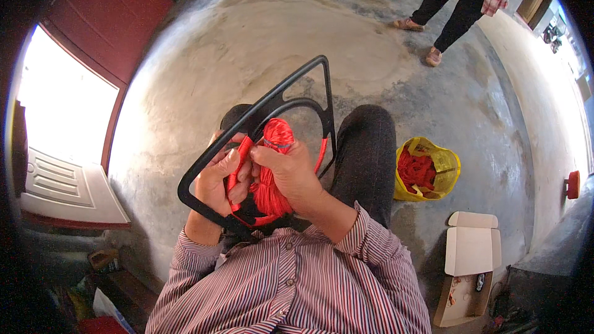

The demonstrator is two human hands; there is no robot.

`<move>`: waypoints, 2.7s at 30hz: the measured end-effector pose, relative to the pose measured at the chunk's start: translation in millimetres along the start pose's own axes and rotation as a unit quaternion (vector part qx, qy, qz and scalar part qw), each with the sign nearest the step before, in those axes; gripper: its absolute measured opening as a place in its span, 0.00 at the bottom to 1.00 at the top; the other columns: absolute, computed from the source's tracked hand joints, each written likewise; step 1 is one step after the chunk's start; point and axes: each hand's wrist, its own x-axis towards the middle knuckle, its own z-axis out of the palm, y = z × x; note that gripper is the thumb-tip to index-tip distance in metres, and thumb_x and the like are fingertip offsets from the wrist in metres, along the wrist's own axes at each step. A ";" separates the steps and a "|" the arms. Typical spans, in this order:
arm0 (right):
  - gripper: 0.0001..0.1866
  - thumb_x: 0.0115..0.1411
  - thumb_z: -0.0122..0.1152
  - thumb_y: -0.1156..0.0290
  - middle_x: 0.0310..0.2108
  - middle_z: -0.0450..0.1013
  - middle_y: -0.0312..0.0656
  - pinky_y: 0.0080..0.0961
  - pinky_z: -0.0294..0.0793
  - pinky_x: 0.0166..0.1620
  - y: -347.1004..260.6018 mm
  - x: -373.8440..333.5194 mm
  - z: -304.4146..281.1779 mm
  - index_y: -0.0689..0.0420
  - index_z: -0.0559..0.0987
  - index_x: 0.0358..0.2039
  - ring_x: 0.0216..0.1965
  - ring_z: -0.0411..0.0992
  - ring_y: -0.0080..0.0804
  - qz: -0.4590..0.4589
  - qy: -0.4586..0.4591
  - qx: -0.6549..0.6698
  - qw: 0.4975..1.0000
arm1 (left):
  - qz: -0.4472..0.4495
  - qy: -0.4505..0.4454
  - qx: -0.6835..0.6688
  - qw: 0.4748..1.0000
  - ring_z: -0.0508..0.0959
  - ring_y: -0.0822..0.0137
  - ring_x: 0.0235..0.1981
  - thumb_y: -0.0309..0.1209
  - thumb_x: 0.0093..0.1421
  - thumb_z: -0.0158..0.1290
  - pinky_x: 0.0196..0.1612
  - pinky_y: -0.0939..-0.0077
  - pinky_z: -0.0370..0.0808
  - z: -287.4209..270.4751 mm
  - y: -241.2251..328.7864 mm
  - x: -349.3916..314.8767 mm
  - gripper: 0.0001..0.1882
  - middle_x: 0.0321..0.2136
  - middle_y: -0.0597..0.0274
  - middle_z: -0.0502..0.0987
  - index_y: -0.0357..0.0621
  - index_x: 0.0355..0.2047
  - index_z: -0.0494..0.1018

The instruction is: Winding red plastic cord around a black circular rim.

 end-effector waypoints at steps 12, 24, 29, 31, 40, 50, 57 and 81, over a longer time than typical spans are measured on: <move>0.14 0.54 0.52 0.76 0.36 0.73 0.47 0.40 0.74 0.44 -6.3 14.0 -37.9 0.60 0.70 0.42 0.38 0.74 0.42 0.107 0.082 0.213 0.968 | -0.037 0.000 -0.086 0.996 0.60 0.76 0.10 0.33 0.62 0.52 0.10 0.84 0.55 -17.8 9.6 -1.6 0.17 0.25 0.57 0.70 0.47 0.51 0.71; 0.21 0.60 0.55 0.65 0.40 0.73 0.46 0.35 0.76 0.44 -45.2 -3.0 -51.4 0.63 0.69 0.51 0.39 0.74 0.38 -0.034 -0.091 0.231 0.968 | 0.011 -0.047 -0.163 0.985 0.58 0.81 0.10 0.39 0.61 0.52 0.10 0.86 0.53 -89.0 14.6 2.7 0.15 0.23 0.67 0.66 0.47 0.44 0.66; 0.17 0.62 0.52 0.65 0.40 0.73 0.48 0.37 0.75 0.45 -45.7 6.7 -57.0 0.62 0.70 0.47 0.40 0.74 0.38 -0.052 -0.085 0.243 0.965 | 0.011 -0.050 -0.176 0.983 0.58 0.80 0.11 0.39 0.61 0.52 0.11 0.86 0.53 -92.1 14.2 0.9 0.15 0.25 0.67 0.66 0.46 0.45 0.67; 0.17 0.61 0.52 0.67 0.42 0.73 0.48 0.38 0.74 0.47 -34.7 2.4 -49.4 0.60 0.70 0.49 0.42 0.73 0.37 -0.013 0.102 0.174 0.979 | 0.011 -0.049 -0.174 0.983 0.58 0.80 0.12 0.39 0.60 0.52 0.12 0.85 0.53 -90.3 12.9 0.7 0.16 0.25 0.67 0.67 0.46 0.45 0.68; 0.36 0.51 0.66 0.69 0.51 0.68 0.44 0.29 0.66 0.54 -37.2 -12.4 9.9 0.60 0.60 0.59 0.50 0.69 0.32 -0.076 -0.290 -0.461 0.835 | 0.031 -0.054 -0.235 0.970 0.72 0.60 0.32 0.62 0.60 0.31 0.37 0.68 0.71 -35.0 -7.5 10.9 0.42 0.36 0.52 0.74 0.31 0.49 0.69; 0.25 0.54 0.64 0.67 0.42 0.73 0.43 0.26 0.69 0.48 -25.2 -14.0 -7.4 0.61 0.67 0.49 0.44 0.71 0.30 -0.096 -0.177 -0.397 0.895 | -0.017 0.064 -0.227 0.972 0.74 0.58 0.26 0.68 0.58 0.29 0.30 0.68 0.72 -8.5 -10.0 23.8 0.49 0.32 0.50 0.76 0.27 0.47 0.70; 0.27 0.59 0.56 0.67 0.44 0.72 0.43 0.24 0.74 0.46 -6.5 -7.2 -49.7 0.63 0.63 0.57 0.40 0.74 0.29 0.109 -0.058 0.101 0.987 | -0.012 -0.036 -0.186 0.982 0.60 0.71 0.09 0.58 0.63 0.33 0.09 0.79 0.52 -38.3 -4.5 23.5 0.36 0.24 0.57 0.70 0.36 0.50 0.69; 0.12 0.62 0.52 0.69 0.40 0.75 0.38 0.28 0.76 0.43 -30.6 29.6 -17.1 0.57 0.73 0.46 0.39 0.76 0.28 0.048 0.026 0.109 0.993 | 0.022 -0.160 -0.091 0.983 0.60 0.72 0.11 0.47 0.61 0.48 0.12 0.78 0.55 -19.1 -9.5 22.1 0.30 0.26 0.62 0.67 0.47 0.60 0.61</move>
